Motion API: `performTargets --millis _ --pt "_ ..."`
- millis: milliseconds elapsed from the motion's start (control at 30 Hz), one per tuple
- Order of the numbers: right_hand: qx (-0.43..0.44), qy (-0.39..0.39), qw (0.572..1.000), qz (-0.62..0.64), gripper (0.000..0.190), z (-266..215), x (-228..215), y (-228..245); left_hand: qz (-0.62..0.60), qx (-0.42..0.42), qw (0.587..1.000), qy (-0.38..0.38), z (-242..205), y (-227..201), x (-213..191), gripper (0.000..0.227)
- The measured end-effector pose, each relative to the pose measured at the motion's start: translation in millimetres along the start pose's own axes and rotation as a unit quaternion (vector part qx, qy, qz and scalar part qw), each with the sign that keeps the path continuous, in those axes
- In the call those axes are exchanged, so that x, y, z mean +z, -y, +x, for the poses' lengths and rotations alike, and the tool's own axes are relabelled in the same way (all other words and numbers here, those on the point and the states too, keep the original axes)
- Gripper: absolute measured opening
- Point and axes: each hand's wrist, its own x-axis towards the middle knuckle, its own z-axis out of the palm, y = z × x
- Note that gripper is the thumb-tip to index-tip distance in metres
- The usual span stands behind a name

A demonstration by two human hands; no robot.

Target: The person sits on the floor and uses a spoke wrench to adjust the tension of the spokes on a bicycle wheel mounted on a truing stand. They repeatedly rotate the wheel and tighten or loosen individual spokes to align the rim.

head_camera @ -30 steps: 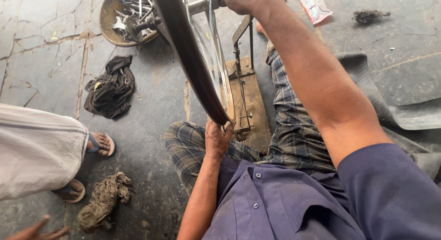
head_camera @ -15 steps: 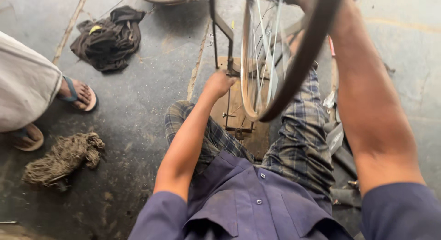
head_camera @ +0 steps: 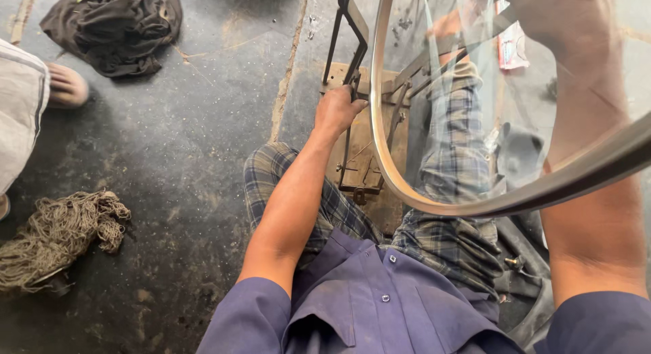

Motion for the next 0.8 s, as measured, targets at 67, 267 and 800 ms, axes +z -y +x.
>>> performTargets --millis 67,267,800 --pt "0.007 0.001 1.0 0.0 0.019 -3 1 -1 0.003 -0.008 1.0 0.005 -2 -4 -1 0.041" --pt "0.012 -0.01 1.0 0.002 0.021 -1 -2 8 0.019 -0.014 1.0 0.005 -3 -9 -8 0.042" --pt "0.007 -0.021 1.0 0.011 0.027 -8 -1 16 0.033 -0.032 0.999 0.008 -4 -12 -6 0.039"
